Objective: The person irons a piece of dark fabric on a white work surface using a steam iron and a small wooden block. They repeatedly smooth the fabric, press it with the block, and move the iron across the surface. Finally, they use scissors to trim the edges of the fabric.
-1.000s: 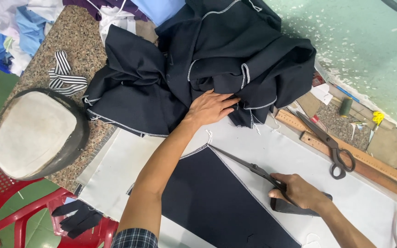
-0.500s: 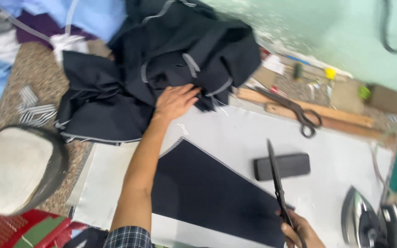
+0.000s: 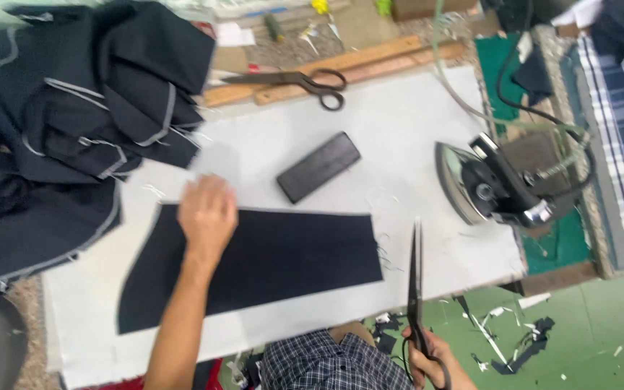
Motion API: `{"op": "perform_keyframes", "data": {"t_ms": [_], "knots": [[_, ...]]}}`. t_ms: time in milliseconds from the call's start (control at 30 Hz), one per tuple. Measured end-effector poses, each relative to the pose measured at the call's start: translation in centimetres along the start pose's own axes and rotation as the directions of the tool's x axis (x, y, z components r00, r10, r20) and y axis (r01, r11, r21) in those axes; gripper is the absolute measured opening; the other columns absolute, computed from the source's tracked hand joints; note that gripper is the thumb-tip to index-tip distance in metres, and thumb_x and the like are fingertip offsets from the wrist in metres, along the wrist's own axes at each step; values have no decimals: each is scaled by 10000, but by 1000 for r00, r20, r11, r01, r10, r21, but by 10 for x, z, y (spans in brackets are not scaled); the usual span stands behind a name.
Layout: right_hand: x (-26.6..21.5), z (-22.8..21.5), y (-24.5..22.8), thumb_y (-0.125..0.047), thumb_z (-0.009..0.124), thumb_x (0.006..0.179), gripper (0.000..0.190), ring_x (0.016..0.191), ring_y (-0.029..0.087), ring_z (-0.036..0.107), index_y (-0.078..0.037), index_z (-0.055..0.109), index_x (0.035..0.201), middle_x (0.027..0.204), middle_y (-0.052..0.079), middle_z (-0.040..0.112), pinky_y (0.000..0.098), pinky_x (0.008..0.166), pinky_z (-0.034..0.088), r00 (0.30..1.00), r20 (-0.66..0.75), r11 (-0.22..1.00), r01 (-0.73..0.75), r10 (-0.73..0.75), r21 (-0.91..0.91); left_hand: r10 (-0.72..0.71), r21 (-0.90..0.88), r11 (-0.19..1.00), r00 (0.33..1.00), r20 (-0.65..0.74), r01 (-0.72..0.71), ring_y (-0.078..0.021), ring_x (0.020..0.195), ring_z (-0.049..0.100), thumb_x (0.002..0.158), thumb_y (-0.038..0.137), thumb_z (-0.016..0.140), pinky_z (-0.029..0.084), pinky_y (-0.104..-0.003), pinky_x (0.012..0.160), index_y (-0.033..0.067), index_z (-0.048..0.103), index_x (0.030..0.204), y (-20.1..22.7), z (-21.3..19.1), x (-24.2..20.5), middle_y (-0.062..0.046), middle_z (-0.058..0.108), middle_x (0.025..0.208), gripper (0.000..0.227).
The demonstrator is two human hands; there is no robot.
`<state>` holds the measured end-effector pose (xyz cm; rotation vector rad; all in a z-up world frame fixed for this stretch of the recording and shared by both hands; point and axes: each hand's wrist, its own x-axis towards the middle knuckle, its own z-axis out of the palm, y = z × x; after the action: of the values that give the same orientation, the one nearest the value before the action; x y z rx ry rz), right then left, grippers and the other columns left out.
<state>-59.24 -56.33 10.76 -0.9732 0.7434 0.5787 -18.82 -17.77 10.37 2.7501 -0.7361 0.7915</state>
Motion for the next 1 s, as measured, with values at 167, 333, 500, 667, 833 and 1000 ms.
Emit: {"op": "perform_keyframes", "data": {"t_ms": [167, 333, 500, 667, 833, 1000], "knots": [[-43, -33, 28, -404, 647, 888, 588, 409, 161, 465, 7, 589, 1305, 556, 30, 477, 304, 391, 407, 990, -38, 961, -138, 133, -239, 150, -314, 938, 989, -9, -145, -376, 1057, 671, 962, 124, 670, 497, -543, 996, 8, 741, 1004, 166, -28, -53, -182, 721, 1115, 143], [-69, -43, 40, -645, 649, 788, 828, 452, 76, 361, -52, 563, 1360, 699, -34, 362, 226, 384, 346, 947, 45, 889, -281, 318, -362, 156, -439, 895, 977, 142, -79, -353, 1185, 664, 984, 203, 671, 463, -516, 1100, 19, 768, 1105, 244, -28, -116, -177, 727, 1215, 241], [-49, -64, 80, -386, 320, 1080, 538, 633, 156, 483, -28, 541, 1415, 786, 58, 419, 258, 610, 390, 753, 38, 716, -638, 657, 284, 160, -438, 899, 917, 367, 19, -402, 1413, 473, 998, 304, 639, 323, -566, 1206, 4, 596, 1383, 267, -21, -136, -241, 542, 1476, 490], [-56, 24, -22, -598, 417, 899, 722, 651, 141, 443, -113, 465, 1432, 826, 52, 493, 306, 701, 448, 879, 162, 873, -392, 449, -289, 134, -397, 918, 936, 327, 7, -379, 1385, 513, 1001, 185, 648, 362, -545, 1199, -30, 648, 1317, 287, -6, -130, -231, 591, 1429, 382], [-54, 26, -12, -603, 362, 910, 697, 640, 152, 470, -115, 476, 1394, 760, 61, 519, 304, 718, 485, 908, 120, 852, -322, 401, -412, 109, -458, 888, 985, 134, -36, -410, 1274, 614, 976, -18, 698, 480, -552, 1125, -57, 715, 1154, 301, 7, -131, -270, 666, 1293, 182], [-50, 22, 11, -614, 357, 903, 685, 669, 135, 533, -141, 419, 1395, 808, 24, 496, 283, 724, 537, 920, 40, 806, -319, 389, -498, 114, -519, 853, 991, 69, -62, -437, 1247, 623, 926, -68, 760, 495, -602, 1089, -40, 754, 1076, 300, 10, -136, -268, 682, 1257, 152]]}}
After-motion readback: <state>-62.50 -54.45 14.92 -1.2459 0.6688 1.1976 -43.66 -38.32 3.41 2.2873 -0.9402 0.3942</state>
